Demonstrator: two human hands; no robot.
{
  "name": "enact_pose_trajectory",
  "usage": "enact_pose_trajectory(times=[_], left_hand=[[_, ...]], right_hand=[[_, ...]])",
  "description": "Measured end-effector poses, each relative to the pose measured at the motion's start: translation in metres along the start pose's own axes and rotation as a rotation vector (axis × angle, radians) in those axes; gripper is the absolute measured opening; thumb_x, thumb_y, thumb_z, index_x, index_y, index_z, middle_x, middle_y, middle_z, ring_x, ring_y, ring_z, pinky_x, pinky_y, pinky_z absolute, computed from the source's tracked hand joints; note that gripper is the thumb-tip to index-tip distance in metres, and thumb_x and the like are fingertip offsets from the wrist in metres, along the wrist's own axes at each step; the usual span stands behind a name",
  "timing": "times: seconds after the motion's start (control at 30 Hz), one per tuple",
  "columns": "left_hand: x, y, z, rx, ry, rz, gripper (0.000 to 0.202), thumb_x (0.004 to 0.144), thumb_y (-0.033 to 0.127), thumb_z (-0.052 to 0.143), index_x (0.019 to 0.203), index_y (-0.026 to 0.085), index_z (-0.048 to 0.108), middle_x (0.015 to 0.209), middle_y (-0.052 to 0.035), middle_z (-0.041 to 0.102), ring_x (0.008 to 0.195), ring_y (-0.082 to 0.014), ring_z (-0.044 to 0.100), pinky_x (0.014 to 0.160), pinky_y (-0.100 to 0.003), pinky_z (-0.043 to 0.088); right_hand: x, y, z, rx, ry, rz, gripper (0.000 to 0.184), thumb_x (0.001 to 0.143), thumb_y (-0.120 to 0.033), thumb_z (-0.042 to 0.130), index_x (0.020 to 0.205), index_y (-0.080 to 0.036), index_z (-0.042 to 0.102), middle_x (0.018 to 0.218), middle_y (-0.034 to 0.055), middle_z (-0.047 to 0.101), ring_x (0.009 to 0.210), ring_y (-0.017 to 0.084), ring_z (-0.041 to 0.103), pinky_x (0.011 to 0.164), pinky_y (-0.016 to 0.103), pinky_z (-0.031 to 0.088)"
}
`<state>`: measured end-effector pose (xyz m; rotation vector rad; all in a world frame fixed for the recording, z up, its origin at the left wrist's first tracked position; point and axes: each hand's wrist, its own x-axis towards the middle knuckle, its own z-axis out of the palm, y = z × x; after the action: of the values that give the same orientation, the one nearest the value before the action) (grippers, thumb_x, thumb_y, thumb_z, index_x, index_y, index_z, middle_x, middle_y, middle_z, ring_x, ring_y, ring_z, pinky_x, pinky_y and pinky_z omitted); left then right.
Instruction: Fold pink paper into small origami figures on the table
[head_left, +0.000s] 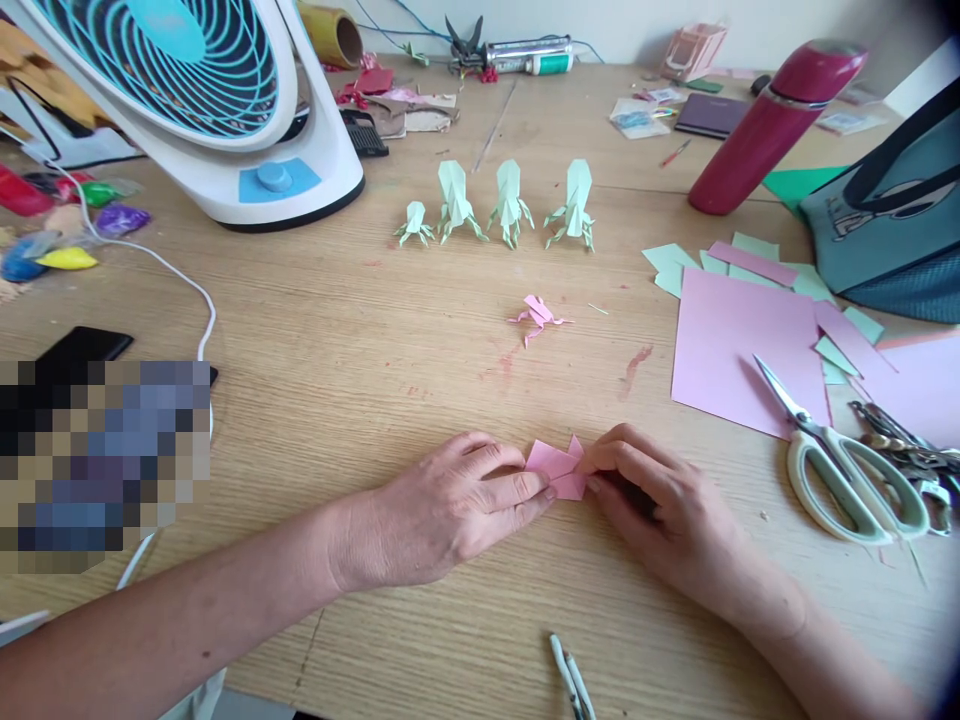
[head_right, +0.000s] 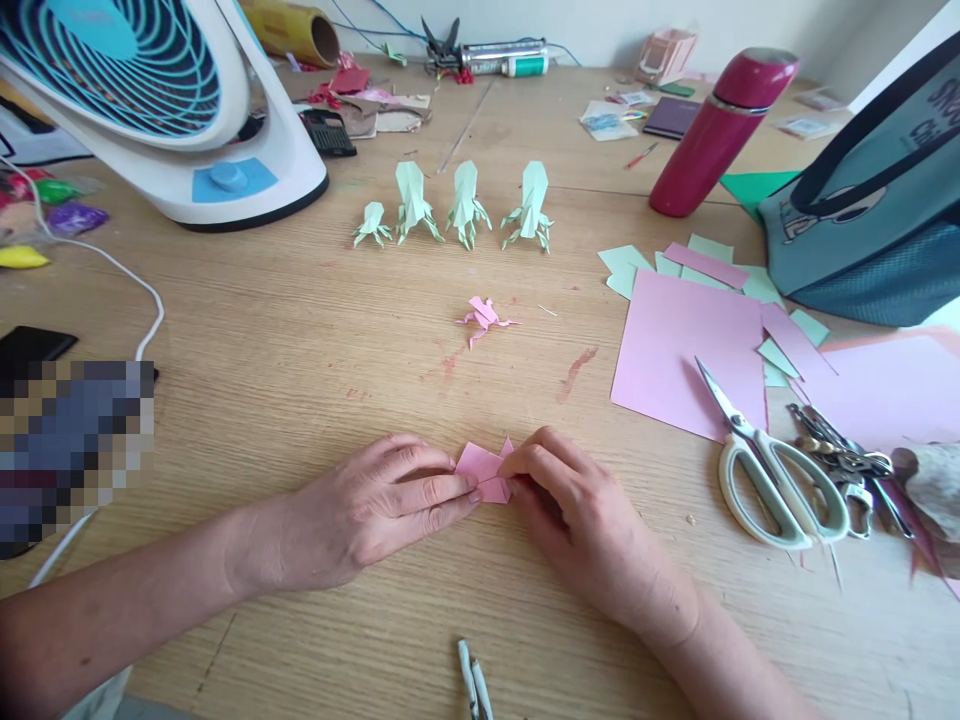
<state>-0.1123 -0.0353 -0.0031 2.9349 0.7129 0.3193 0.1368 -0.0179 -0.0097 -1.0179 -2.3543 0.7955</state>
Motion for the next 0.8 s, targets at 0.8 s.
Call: enact_pose_trajectory(times=[0.8], left_hand=[[-0.001, -0.005, -0.004, -0.134, -0.027, -0.019, 0.052, 0.096, 0.014, 0.048, 0.147, 0.018, 0.04, 0.146, -0.008, 0.05, 0.127, -0.0211, 0.048, 0.105, -0.036, 0.042]], right_hand=[[-0.024, 0.005, -0.01, -0.362, -0.092, -0.342, 0.034, 0.094, -0.011, 0.054, 0.126, -0.016, 0.061, 0.114, 0.0125, 0.068, 0.095, 0.024, 0.065, 0.077, 0.04, 0.055]])
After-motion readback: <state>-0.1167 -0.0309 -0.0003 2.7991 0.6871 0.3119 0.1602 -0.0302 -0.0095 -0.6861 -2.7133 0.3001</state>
